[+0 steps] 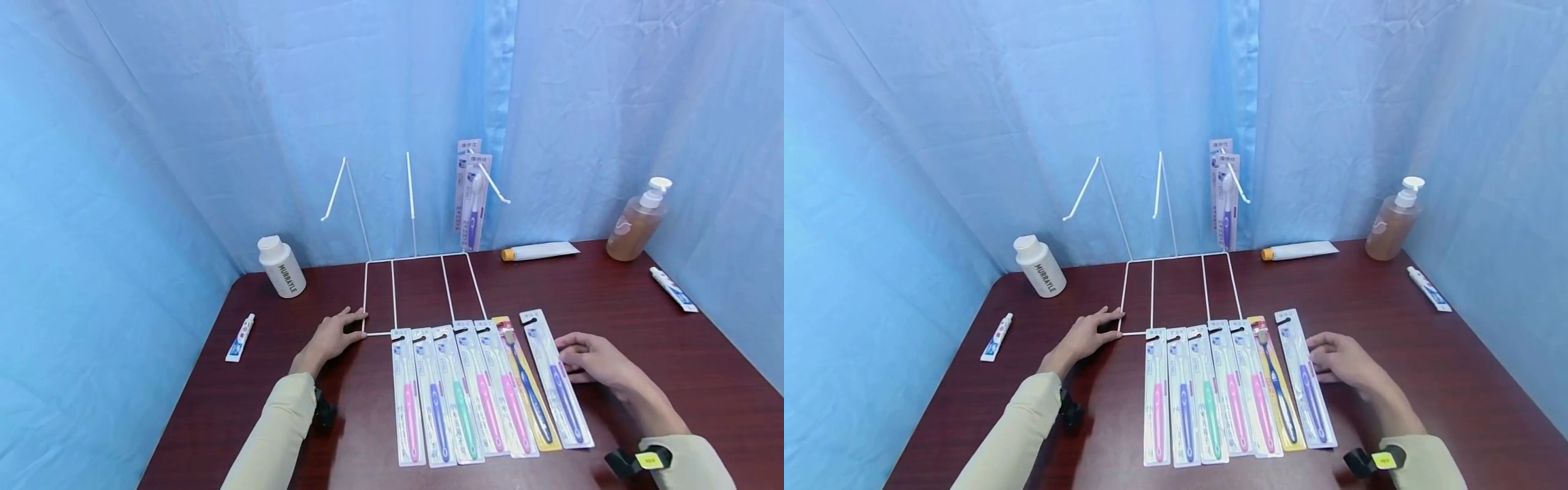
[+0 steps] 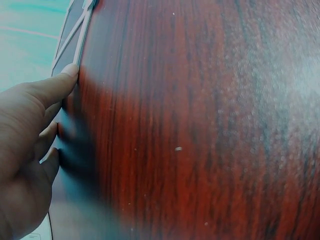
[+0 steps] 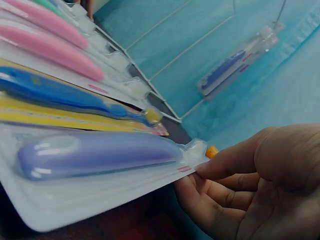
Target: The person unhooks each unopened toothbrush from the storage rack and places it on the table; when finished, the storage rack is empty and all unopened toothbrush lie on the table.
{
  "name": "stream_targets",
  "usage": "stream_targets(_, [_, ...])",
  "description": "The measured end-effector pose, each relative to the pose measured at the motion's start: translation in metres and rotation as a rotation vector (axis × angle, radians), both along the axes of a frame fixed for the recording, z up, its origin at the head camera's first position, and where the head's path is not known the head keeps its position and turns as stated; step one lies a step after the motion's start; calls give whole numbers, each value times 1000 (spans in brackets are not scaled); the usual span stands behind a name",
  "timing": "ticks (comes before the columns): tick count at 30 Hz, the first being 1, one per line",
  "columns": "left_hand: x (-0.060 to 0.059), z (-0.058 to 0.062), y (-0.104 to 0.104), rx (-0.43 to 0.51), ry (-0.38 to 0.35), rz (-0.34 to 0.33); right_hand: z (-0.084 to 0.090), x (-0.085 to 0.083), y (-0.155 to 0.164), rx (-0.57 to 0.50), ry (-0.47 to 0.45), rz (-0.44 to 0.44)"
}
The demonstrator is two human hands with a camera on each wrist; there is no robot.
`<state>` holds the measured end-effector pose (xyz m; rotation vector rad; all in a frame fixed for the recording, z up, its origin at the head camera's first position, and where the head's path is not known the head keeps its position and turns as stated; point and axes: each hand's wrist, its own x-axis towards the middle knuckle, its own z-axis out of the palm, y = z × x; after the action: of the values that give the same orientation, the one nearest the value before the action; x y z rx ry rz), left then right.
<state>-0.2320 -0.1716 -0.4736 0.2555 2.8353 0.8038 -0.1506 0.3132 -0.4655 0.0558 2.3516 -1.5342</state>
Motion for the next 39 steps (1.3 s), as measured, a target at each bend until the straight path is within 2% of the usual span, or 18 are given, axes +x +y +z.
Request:
stream_targets(4, [0, -1, -1, 4, -5, 7, -2, -2, -6, 33, -15, -2])
stream_targets(8, [0, -1, -1, 8, -14, 19, 0, -3, -10, 154, 11, -4])
stream_targets(12, [-1, -1, -1, 8, -19, 22, 10, -3, -13, 284, 64, -1])
stream_targets(17, [-1, 0, -1, 11, -17, 15, 27, -11, -17, 342, 169, -4])
stream_targets(22, [-1, -1, -1, 9, -17, 10, 44, -30, -29, 334, 319, -17])
stream_targets(29, [-2, -4, -1, 10, -14, 8, 69, -69, -59, 301, 548, -59])
stream_targets(34, [-3, -4, -1, 3, -10, 10, 85, -97, -77, 214, 583, -118])
stream_targets(39, [-2, -4, -2, 5, -10, 12, 92, -121, -90, 118, 641, -168])
